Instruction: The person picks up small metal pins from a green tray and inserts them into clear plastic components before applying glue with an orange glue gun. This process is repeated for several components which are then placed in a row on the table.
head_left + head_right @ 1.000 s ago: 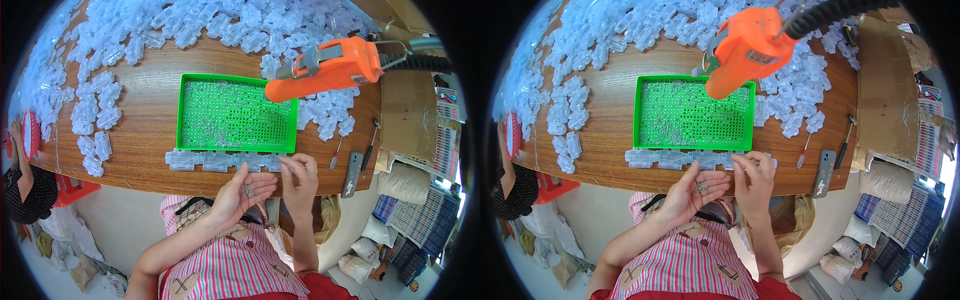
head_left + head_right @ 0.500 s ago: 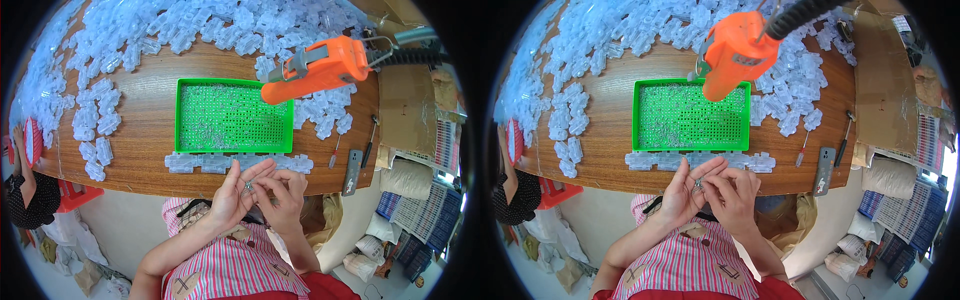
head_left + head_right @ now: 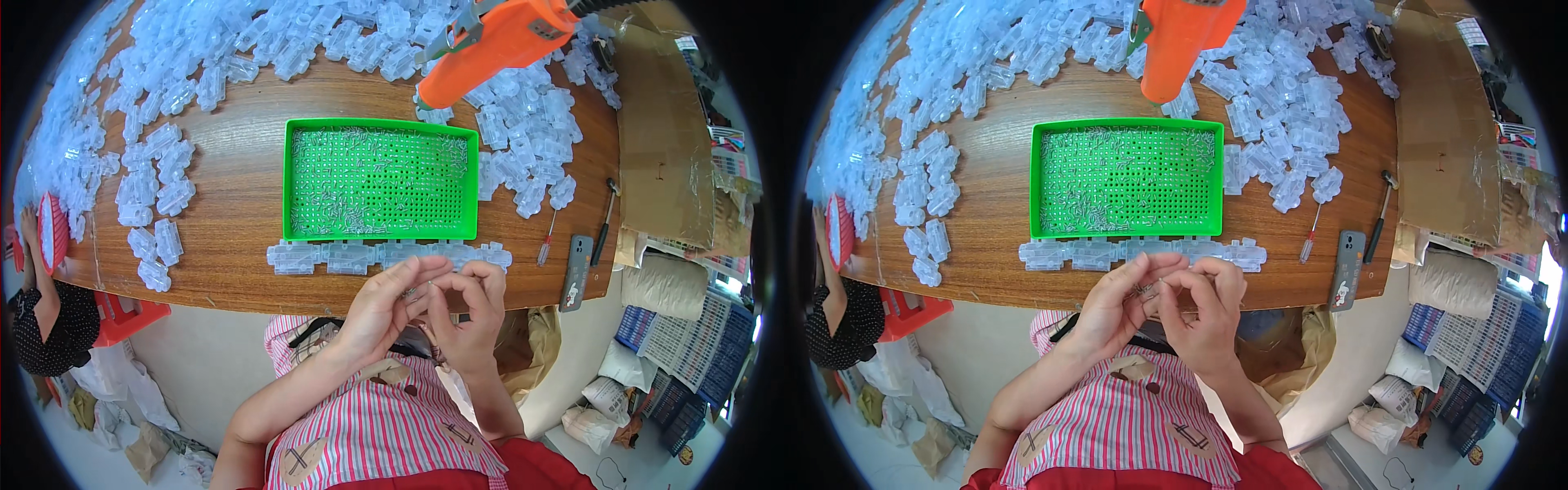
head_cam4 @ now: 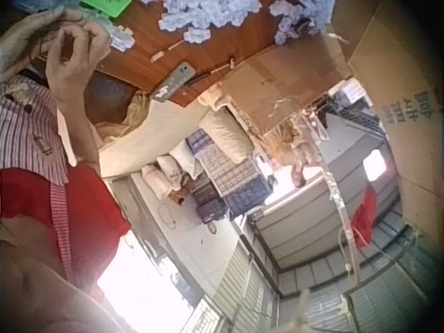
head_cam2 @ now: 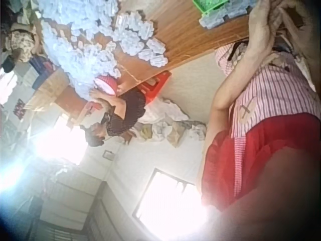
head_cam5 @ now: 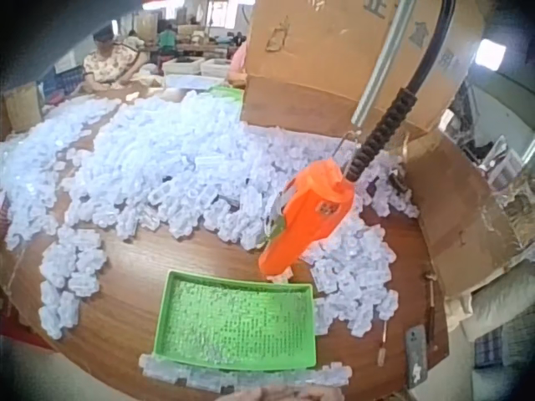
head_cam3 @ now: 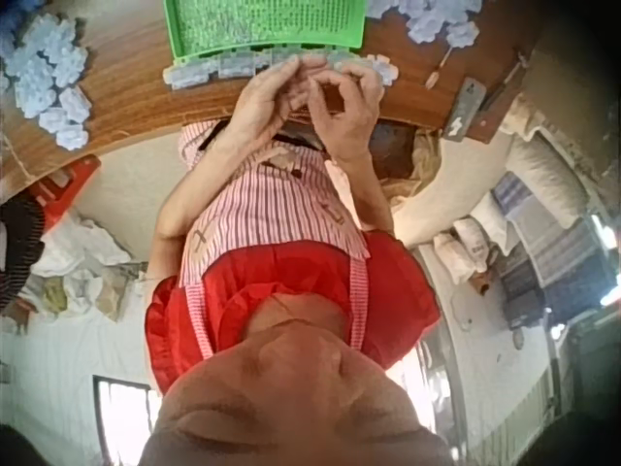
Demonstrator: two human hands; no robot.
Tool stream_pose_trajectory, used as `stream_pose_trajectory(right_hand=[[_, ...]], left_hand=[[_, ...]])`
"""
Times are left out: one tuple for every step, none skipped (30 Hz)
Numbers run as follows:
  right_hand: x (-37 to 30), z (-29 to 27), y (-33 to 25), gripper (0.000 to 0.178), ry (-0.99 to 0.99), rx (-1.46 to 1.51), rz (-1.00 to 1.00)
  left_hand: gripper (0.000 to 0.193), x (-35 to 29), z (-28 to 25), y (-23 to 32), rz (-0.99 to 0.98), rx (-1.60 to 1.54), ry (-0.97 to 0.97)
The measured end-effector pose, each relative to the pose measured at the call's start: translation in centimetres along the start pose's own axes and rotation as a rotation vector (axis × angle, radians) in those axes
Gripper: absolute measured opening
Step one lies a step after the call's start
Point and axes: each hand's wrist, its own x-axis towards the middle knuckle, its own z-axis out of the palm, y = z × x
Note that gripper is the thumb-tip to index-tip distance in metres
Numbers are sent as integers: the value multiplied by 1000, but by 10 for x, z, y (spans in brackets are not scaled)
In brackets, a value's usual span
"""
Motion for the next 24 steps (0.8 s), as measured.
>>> stream_pose_trajectory(right_hand=[[-1,0,1,16,3,0,-5],[-2,0,3,16,13,-10,-15],[-4,-1,4,16,24,-22,-22],[-5,-3,4,16,27,-24,-26],[-5,-6,4,16,1,-49,-61],[-6,-7,4,16,-25,-72,-96],[-6,-9,4,16,-23,-73,-99],[-6,-12,3,16,-40,-108,-137],[-5,-14,3,17,-58,-144,-173],[-4,-16,2,17,-56,-145,-175],[-3,-18,2,16,-71,-140,-182],[-2,-19,1,16,-88,-135,-188],[-1,-20,1,16,-87,-135,-189],[0,-21,0,16,-99,-146,-191],[2,-22,0,16,-112,-158,-192],[2,-22,1,16,-112,-157,-192],[3,-21,1,16,-134,-127,-157],[2,-20,2,16,-157,-97,-121],[3,-19,3,16,-160,-95,-119],[3,-16,5,16,-167,-2,-48],[3,-15,5,16,-175,90,28],[4,-14,6,16,-178,91,34],[5,-15,9,16,-200,141,47],[6,-14,10,15,-222,191,56]], left_hand=[[36,-1,-5,-3,-34,-55,18],[36,-2,-6,-3,-29,-54,14],[35,-3,-6,-3,-78,-9,-22],[35,-4,-6,-3,-127,36,-58],[32,-3,-5,-3,-132,24,-63],[32,-3,-7,-4,-130,26,-66],[30,-3,-11,-6,-157,38,-37],[28,-4,-14,-7,-183,50,-7],[28,-4,-15,-8,-182,52,-10],[27,-5,-15,-9,-181,67,2],[25,-5,-16,-9,-180,81,15],[25,-5,-16,-9,-180,82,14],[24,-4,-16,-9,-161,121,31],[23,-5,-16,-8,-141,161,49],[23,-5,-16,-8,-142,161,49],[23,-5,-16,-7,-110,219,85],[24,-5,-16,-6,-78,276,121],[24,-4,-16,-7,-79,275,123],[23,-4,-17,-8,-43,292,127],[22,-4,-18,-8,-8,308,131],[22,-5,-18,-8,-13,307,134],[22,-5,-18,-7,18,348,121],[22,-6,-18,-7,49,389,108],[24,-6,-20,-8,67,402,105]])
